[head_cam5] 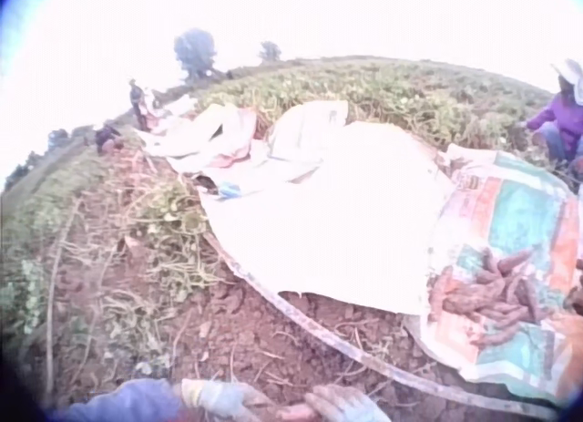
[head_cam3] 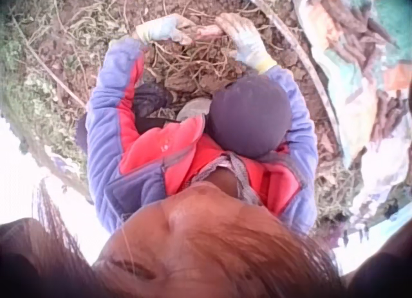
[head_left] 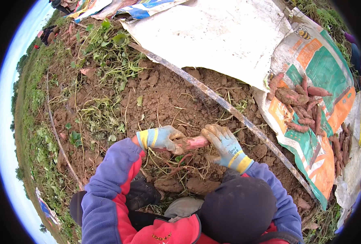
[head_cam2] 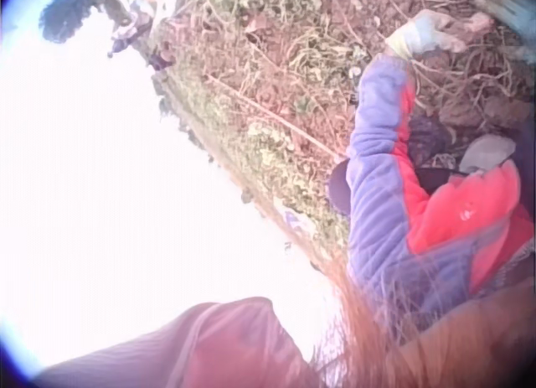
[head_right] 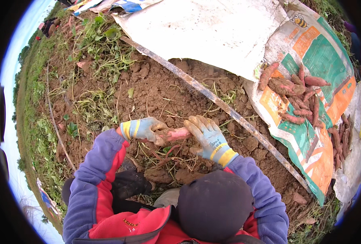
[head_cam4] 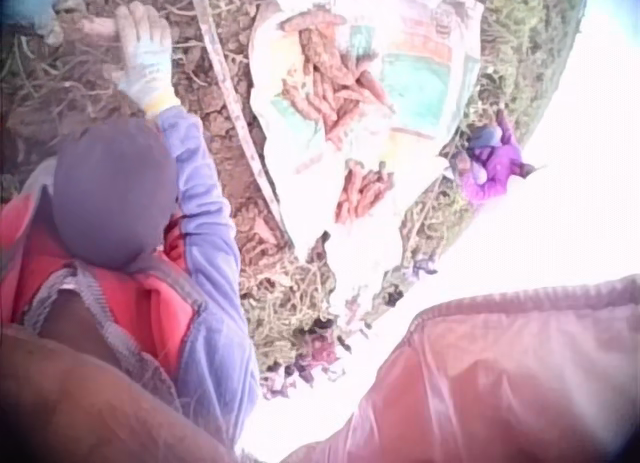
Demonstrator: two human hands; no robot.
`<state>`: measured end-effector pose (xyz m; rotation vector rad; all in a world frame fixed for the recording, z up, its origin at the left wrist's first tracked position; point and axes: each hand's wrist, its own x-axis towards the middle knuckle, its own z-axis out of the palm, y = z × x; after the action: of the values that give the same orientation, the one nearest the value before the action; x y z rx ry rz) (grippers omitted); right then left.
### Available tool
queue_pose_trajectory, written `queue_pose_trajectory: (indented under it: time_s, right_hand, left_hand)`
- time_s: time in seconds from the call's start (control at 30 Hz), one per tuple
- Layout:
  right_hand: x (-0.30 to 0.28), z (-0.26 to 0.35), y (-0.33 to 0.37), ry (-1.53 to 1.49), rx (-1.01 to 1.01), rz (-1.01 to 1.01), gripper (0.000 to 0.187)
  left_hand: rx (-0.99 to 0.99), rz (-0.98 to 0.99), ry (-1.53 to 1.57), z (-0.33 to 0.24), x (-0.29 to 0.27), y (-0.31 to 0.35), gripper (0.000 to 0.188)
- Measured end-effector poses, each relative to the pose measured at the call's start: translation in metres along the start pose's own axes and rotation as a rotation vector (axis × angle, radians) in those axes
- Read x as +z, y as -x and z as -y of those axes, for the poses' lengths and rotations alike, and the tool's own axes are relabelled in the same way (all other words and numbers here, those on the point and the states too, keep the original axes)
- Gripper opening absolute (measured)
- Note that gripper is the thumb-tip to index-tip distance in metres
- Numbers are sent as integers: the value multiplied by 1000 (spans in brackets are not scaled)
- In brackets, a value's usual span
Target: The person harvests sweet potatoes by hand, pulling them from the soil and placing them onto a nearby sack. The person repeatedly reaches into the ground, extracts tubers, and moves them to the collection area.
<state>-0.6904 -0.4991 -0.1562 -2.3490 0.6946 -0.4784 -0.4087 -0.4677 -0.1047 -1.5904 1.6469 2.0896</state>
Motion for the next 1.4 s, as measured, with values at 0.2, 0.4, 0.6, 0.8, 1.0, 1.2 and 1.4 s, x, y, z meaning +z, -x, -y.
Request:
queue_pose_trajectory:
  time_s: [0.2, 0.4, 0.6, 0.8, 1.0, 1.2, 1.4]
  right_hand:
    - [-26, -21, 24, -430, 288, -96, 54]
    - [-69, -17, 34, -1729, 300, -874, 69]
    - [-44, -29, 28, -1730, 371, -576, 69]
    - [-27, -23, 30, -1627, 709, -293, 59]
    - [8, -24, 21, -1662, 855, 80, 50]
    - [50, -24, 4, -1829, 882, 335, 55]
    - [76, -18, -26, -1935, 782, 356, 43]
  left_hand:
    - [450, -224, 634, 13, -13, -53, 47]
    - [-42, -519, -781, 49, -15, -140, 51]
    - [-418, -276, -955, 10, -11, -193, 53]
    - [-234, -298, -1255, 15, 2, -143, 27]
    - [204, -675, -1283, 45, 3, -29, 22]
    - [279, -626, -1227, 8, 45, -12, 30]
    - [456, -662, -1250, 8, 99, -50, 17]
